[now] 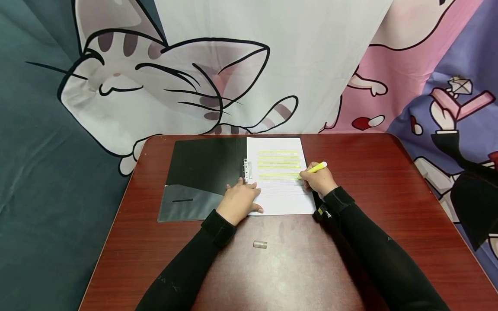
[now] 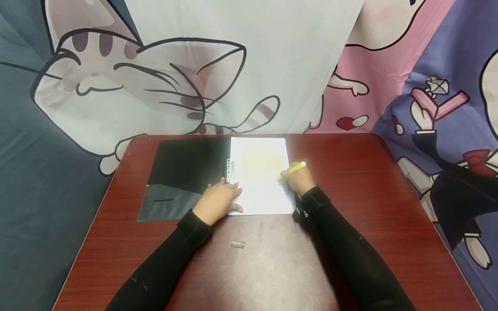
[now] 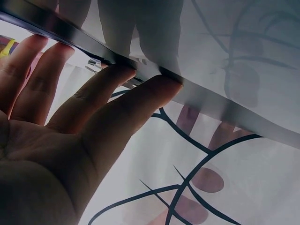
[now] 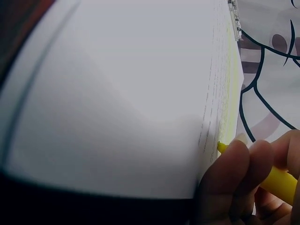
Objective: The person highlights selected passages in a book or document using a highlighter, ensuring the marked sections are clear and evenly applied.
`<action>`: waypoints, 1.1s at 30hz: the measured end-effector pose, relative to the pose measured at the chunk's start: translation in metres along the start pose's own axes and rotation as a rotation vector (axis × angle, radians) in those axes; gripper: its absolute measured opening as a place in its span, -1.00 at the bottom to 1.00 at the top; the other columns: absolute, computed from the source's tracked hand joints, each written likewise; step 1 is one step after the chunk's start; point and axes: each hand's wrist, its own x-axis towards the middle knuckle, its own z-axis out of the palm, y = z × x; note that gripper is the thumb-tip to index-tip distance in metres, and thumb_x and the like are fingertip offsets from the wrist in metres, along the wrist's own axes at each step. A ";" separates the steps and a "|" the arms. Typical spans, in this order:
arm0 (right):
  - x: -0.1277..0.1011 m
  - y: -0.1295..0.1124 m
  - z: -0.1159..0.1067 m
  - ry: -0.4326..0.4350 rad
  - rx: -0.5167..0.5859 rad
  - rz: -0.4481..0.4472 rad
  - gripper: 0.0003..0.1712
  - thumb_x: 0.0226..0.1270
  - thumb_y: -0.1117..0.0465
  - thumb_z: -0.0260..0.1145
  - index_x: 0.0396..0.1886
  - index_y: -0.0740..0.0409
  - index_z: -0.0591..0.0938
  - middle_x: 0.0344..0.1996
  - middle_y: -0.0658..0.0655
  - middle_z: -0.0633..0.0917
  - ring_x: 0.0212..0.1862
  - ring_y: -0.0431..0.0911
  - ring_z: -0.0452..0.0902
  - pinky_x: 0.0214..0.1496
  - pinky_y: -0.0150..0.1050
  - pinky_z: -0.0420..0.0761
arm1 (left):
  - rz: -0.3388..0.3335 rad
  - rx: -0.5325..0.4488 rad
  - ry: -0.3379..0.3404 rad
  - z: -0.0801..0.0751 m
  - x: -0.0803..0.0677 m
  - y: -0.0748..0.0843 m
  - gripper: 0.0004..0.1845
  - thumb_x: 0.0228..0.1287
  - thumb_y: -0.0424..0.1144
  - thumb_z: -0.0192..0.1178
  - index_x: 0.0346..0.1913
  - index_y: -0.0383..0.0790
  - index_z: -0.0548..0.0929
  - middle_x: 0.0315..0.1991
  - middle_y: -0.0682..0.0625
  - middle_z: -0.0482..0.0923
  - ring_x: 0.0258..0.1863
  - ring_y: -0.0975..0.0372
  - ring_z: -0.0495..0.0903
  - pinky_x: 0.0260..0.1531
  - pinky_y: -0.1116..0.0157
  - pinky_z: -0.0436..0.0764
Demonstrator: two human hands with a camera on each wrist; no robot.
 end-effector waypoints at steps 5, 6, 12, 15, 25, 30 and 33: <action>0.000 0.002 -0.001 -0.011 0.029 -0.008 -0.81 0.56 0.32 0.26 -0.30 0.18 0.46 -0.59 0.06 0.63 -0.55 -0.13 0.52 -0.41 -0.27 0.64 | -0.004 -0.024 -0.010 -0.022 -0.008 0.010 -0.29 0.30 0.23 0.57 0.41 -0.06 0.82 0.53 -0.07 0.71 0.59 -0.37 0.56 0.21 -0.57 0.67; 0.001 0.002 -0.001 -0.011 0.036 -0.007 -0.81 0.56 0.32 0.27 -0.30 0.18 0.45 -0.59 0.05 0.63 -0.54 -0.13 0.51 -0.41 -0.27 0.63 | -0.005 -0.019 -0.010 -0.024 -0.009 0.011 -0.29 0.30 0.23 0.56 0.41 -0.06 0.82 0.53 -0.07 0.71 0.59 -0.36 0.56 0.22 -0.57 0.67; -0.001 0.001 -0.002 0.002 0.042 -0.007 -0.79 0.56 0.32 0.27 -0.31 0.16 0.44 -0.57 0.07 0.62 -0.53 -0.12 0.51 -0.40 -0.27 0.62 | -0.015 0.002 -0.014 -0.030 -0.010 0.014 -0.30 0.32 0.23 0.54 0.41 -0.06 0.81 0.54 -0.05 0.70 0.59 -0.34 0.57 0.26 -0.53 0.68; -0.003 0.000 -0.003 0.002 0.049 -0.005 -0.79 0.56 0.32 0.27 -0.31 0.16 0.43 -0.56 0.08 0.62 -0.52 -0.11 0.50 -0.39 -0.26 0.61 | -0.015 0.005 -0.015 -0.029 -0.010 0.015 -0.30 0.32 0.24 0.53 0.41 -0.05 0.81 0.54 -0.05 0.70 0.59 -0.33 0.57 0.25 -0.53 0.68; -0.003 0.003 -0.006 0.008 0.056 0.007 -0.79 0.58 0.31 0.27 -0.31 0.16 0.44 -0.58 0.05 0.61 -0.53 -0.14 0.54 -0.39 -0.28 0.67 | -0.011 0.003 -0.016 -0.029 -0.010 0.015 -0.29 0.31 0.24 0.52 0.41 -0.06 0.81 0.54 -0.06 0.70 0.59 -0.35 0.56 0.26 -0.54 0.68; -0.003 0.004 -0.006 0.016 0.045 0.006 -0.80 0.56 0.31 0.26 -0.31 0.16 0.44 -0.57 0.05 0.61 -0.51 -0.14 0.56 -0.38 -0.28 0.70 | -0.007 0.005 -0.016 -0.028 -0.010 0.015 -0.30 0.32 0.23 0.52 0.41 -0.07 0.81 0.54 -0.07 0.70 0.59 -0.35 0.57 0.25 -0.53 0.68; -0.004 0.003 -0.006 0.029 0.043 0.008 -0.80 0.55 0.32 0.26 -0.31 0.15 0.44 -0.56 0.06 0.61 -0.48 -0.14 0.56 -0.37 -0.30 0.71 | -0.007 0.006 -0.017 -0.028 -0.010 0.015 -0.30 0.32 0.23 0.52 0.41 -0.06 0.81 0.54 -0.06 0.70 0.59 -0.35 0.56 0.25 -0.53 0.68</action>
